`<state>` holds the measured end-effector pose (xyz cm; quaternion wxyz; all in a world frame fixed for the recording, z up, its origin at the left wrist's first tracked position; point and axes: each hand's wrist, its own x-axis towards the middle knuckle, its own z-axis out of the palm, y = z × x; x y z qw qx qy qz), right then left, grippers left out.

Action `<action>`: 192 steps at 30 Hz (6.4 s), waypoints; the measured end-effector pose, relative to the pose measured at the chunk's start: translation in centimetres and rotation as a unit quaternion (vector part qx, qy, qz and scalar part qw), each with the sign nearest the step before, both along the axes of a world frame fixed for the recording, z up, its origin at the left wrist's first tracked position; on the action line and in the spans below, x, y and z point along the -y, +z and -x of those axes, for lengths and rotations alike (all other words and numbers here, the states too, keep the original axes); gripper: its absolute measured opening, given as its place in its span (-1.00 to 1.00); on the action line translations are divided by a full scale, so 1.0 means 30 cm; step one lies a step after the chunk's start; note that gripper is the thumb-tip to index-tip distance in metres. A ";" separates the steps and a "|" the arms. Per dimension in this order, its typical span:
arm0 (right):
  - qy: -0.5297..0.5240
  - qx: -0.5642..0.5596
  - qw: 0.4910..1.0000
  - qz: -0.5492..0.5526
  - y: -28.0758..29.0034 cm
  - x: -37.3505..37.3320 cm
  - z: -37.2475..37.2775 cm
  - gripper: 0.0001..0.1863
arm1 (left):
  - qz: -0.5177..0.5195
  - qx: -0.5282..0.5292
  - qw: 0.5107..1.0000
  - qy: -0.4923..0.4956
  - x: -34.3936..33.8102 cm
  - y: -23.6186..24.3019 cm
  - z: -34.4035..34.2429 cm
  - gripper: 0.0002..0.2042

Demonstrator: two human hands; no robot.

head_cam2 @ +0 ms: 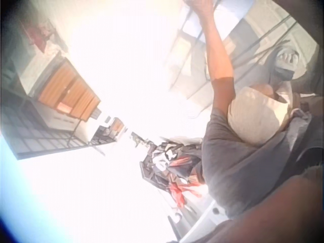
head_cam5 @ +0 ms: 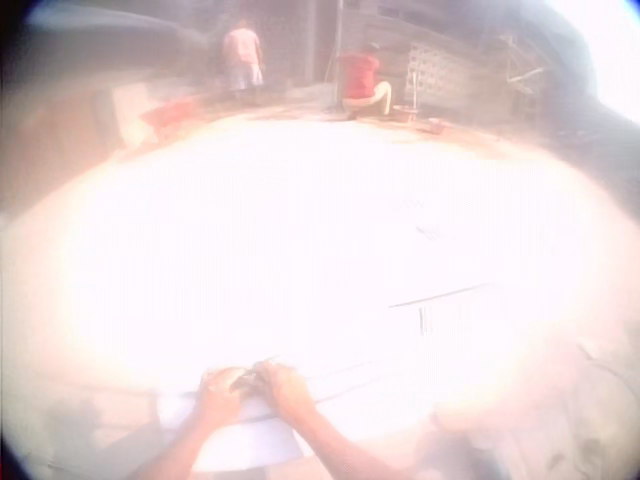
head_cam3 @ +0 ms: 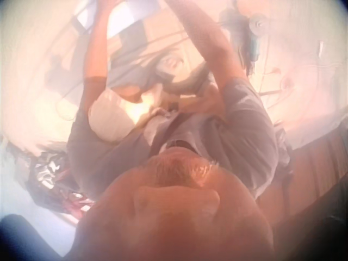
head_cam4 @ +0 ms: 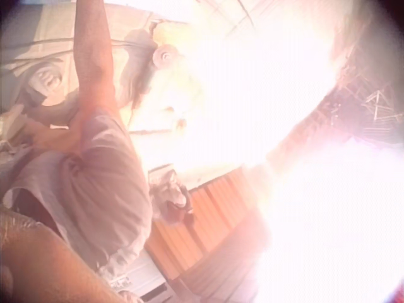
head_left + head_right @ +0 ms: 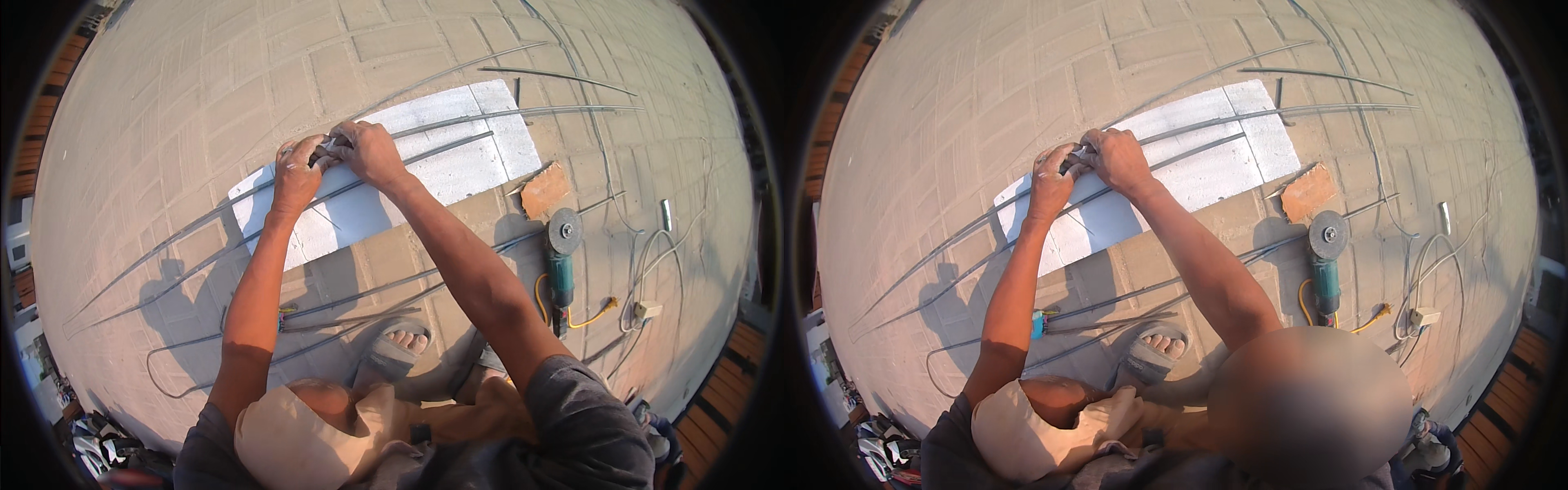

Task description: The person uses an angle grinder to cut several metal rods on a tiled outdoor surface. They repeatedly measure the rods against a white rectangular template, mark them, and cut them to size. The person also plugs the grinder into a power strip to ensure it is powered.

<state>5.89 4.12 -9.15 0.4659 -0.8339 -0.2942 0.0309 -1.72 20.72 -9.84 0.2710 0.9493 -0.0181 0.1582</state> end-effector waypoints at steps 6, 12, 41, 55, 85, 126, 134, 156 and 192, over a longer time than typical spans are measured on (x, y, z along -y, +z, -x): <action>0.041 0.011 0.999 0.000 -0.043 -0.004 -0.020 -0.85 | -0.071 0.086 0.994 -0.016 -0.021 -0.045 0.012 -0.72; 0.077 0.031 0.996 0.029 -0.057 0.029 -0.041 -0.85 | -0.017 0.095 0.995 -0.021 0.014 -0.040 -0.006 -0.75; 0.166 0.053 0.984 0.016 -0.036 0.035 -0.056 -0.90 | 0.424 0.150 0.693 0.564 -0.750 -0.012 0.698 -0.77; 0.167 0.039 0.985 0.014 -0.028 0.030 -0.052 -0.90 | 0.364 0.056 0.762 0.533 -0.809 -0.098 0.626 -0.83; 0.166 0.030 0.985 0.021 -0.013 0.018 -0.040 -0.92 | 0.208 0.030 0.815 0.539 -0.962 -0.125 0.607 -0.88; 0.143 0.065 0.986 0.053 -0.030 0.080 -0.095 -0.89 | 0.163 0.018 0.821 0.547 -0.741 -0.042 0.628 -0.79; 0.098 0.281 0.926 0.233 -0.020 0.018 0.031 -0.81 | 0.403 0.108 0.796 0.439 -0.859 -0.171 0.926 -0.88; 0.158 0.223 0.945 0.178 -0.021 0.229 0.134 -0.70 | 0.419 0.136 0.658 0.611 -0.826 -0.252 1.127 -0.62; 0.156 0.234 0.955 0.090 -0.056 0.231 0.103 -0.58 | 0.363 -0.027 0.776 0.515 -0.548 -0.045 0.866 -0.82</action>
